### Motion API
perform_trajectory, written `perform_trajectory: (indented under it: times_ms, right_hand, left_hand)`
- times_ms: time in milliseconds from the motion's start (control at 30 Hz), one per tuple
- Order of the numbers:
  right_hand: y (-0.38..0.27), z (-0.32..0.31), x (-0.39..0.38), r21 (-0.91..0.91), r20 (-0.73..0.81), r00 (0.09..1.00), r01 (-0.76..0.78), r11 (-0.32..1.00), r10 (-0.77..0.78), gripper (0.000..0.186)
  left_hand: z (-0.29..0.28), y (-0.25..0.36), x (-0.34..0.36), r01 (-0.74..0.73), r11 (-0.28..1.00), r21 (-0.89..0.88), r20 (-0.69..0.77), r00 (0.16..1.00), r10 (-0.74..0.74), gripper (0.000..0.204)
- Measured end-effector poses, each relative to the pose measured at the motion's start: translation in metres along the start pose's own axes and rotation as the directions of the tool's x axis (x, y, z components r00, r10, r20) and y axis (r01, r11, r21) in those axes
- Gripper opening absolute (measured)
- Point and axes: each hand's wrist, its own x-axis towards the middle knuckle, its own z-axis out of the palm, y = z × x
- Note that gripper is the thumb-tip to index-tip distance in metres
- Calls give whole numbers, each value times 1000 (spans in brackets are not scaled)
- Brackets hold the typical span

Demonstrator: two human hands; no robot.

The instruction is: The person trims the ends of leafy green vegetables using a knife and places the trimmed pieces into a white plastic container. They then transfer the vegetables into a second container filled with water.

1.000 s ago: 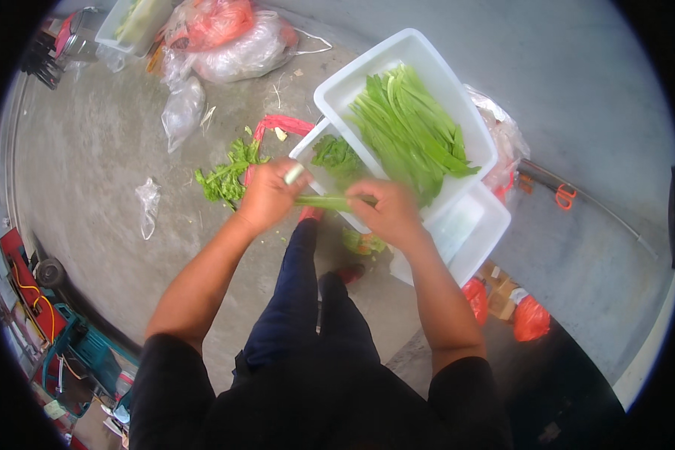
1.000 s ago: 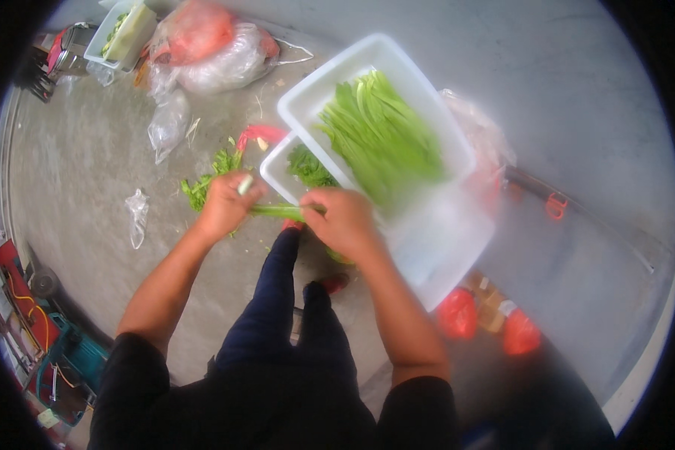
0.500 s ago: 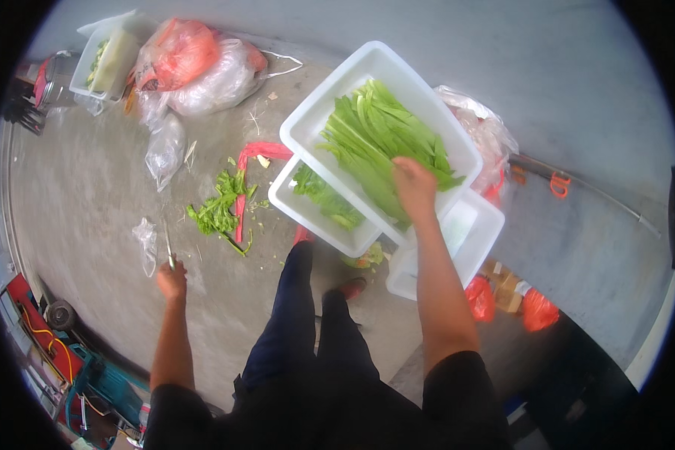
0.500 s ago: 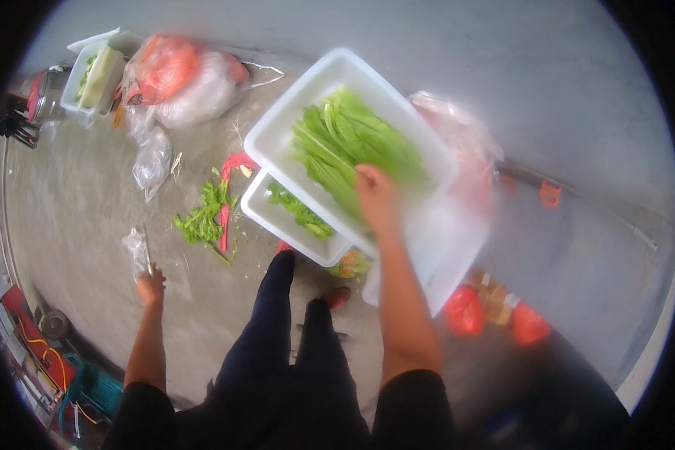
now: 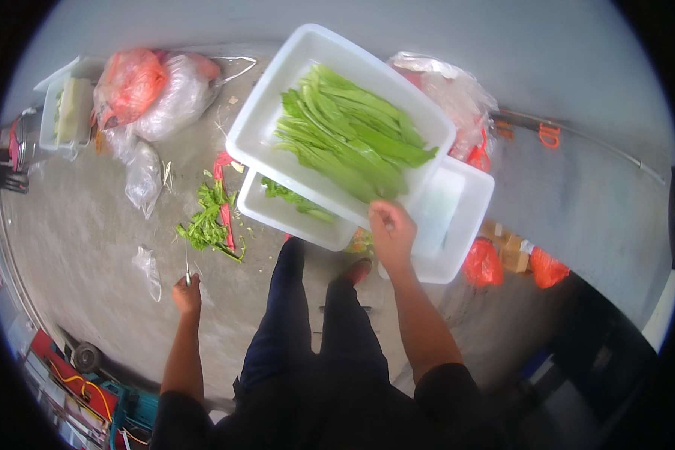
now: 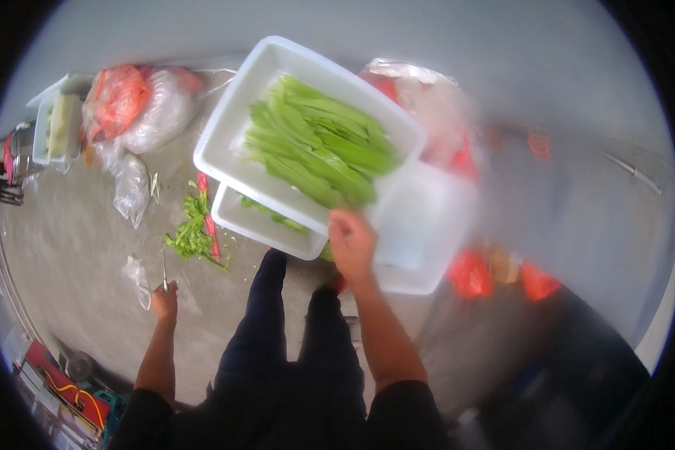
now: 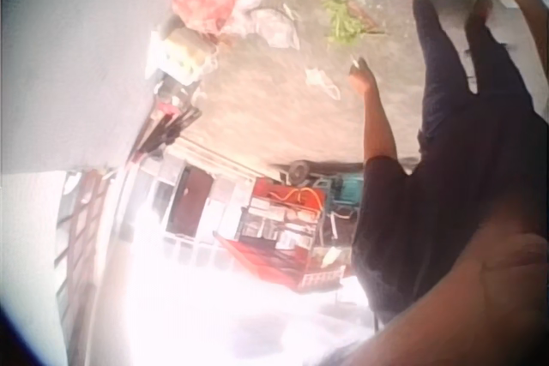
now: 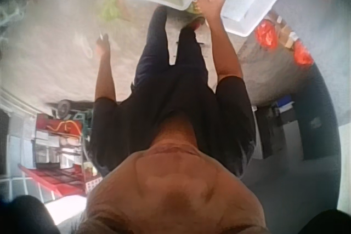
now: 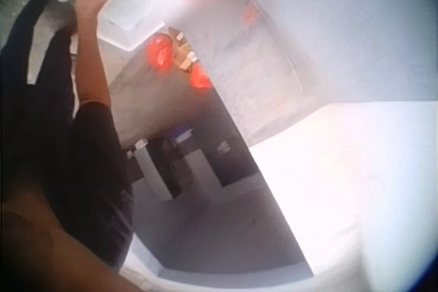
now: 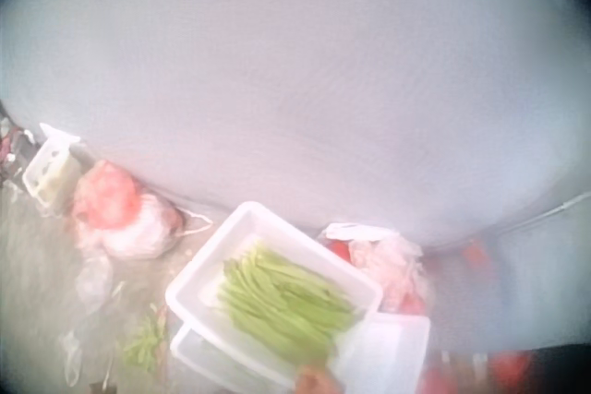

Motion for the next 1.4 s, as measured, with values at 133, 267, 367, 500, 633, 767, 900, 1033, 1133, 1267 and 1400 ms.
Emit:
perform_trajectory:
  times_ms: [133, 267, 367, 500, 633, 767, 900, 1033, 1133, 1267, 1400]
  right_hand:
    - [22, -33, -56, 367, -147, 874, -387, 846, 463, 6]
    - [161, -85, -147, 321, -349, 532, -705, 632, 771, 9]
    - [194, -111, -183, 730, -281, 185, -595, 335, 942, 14]
    - [233, -131, -173, 837, -165, 217, -485, 253, 962, 19]
    - [229, -133, -153, 823, -113, 155, -539, 180, 982, 22]
    - [235, -134, -145, 860, -212, 99, -453, 234, 972, 20]
    - [219, -144, -138, 850, -216, 51, -481, 213, 975, 20]
    - [221, -159, -144, 795, -181, 112, -569, 212, 977, 21]
    - [213, -165, -144, 787, -161, 154, -577, 221, 975, 22]
    - [211, -172, -151, 791, -74, 203, -584, 181, 976, 25]
    - [210, -175, -154, 850, 21, 237, -515, 107, 971, 25]
  left_hand:
    - [6, 29, -31, -182, 983, -32, 24, 983, 183, 20]
    - [42, 61, -75, -341, 938, -60, 192, 918, 346, 19]
    - [70, 79, -111, -428, 902, -53, 315, 850, 422, 18]
    - [113, 118, -162, -560, 802, -209, 340, 727, 596, 17]
    - [127, 155, -206, -471, 845, -253, 456, 713, 533, 14]
    - [144, 162, -227, -508, 819, -267, 467, 675, 571, 14]
    - [151, 171, -240, -566, 782, -259, 448, 647, 617, 15]
    - [160, 187, -253, -556, 799, -228, 448, 669, 593, 15]
    - [178, 192, -253, -539, 804, -251, 424, 686, 592, 15]
    - [196, 214, -264, -535, 813, -229, 424, 697, 578, 19]
    - [220, 221, -259, -701, 683, -204, 217, 648, 730, 27]
